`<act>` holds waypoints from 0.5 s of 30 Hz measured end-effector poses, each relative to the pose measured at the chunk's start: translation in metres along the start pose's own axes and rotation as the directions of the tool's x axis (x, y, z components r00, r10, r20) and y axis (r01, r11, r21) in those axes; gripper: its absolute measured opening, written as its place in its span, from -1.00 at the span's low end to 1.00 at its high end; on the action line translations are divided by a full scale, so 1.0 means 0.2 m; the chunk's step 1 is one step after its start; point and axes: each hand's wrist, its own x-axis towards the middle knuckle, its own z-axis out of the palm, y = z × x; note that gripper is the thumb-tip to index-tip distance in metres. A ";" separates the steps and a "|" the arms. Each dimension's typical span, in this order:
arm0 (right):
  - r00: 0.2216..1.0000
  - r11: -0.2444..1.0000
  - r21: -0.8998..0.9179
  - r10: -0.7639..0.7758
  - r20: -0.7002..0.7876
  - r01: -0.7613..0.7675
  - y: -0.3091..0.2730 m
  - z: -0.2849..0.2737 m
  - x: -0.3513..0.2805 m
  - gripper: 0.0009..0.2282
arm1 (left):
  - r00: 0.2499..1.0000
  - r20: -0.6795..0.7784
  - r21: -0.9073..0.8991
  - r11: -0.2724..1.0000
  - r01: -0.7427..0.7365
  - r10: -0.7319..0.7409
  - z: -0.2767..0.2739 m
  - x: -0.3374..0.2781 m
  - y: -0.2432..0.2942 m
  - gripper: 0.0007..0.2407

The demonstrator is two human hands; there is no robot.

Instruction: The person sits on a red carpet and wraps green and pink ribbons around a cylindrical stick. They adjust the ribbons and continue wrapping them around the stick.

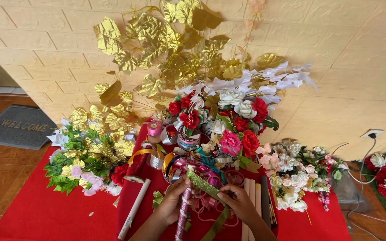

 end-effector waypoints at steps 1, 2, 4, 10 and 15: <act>1.000 1.000 0.001 0.007 -0.003 -0.007 0.00 0.00 -0.01 -0.82 | 1.000 -0.001 -0.002 1.000 0.007 -0.007 -0.02 0.00 -0.02 -0.83; 1.000 1.000 -0.013 0.019 -0.022 -0.019 0.00 0.00 -0.01 -0.82 | 1.000 0.016 -0.062 0.998 0.013 -0.012 -0.04 0.01 -0.04 -0.73; 0.999 0.999 -0.030 0.038 -0.034 -0.039 0.00 0.00 -0.01 -0.82 | 1.000 0.027 -0.129 0.992 0.019 -0.016 -0.06 0.00 -0.07 -0.60; 0.994 0.992 -0.082 0.088 -0.058 -0.093 0.03 0.07 0.01 -0.80 | 1.000 -0.017 -0.064 0.998 -0.005 0.004 -0.08 -0.06 -0.13 -0.77; 0.862 0.881 -0.318 -0.436 -0.259 0.350 0.01 0.29 -0.06 -0.60 | 0.991 -0.033 0.034 0.991 -0.126 0.127 -0.01 -0.05 -0.08 -0.87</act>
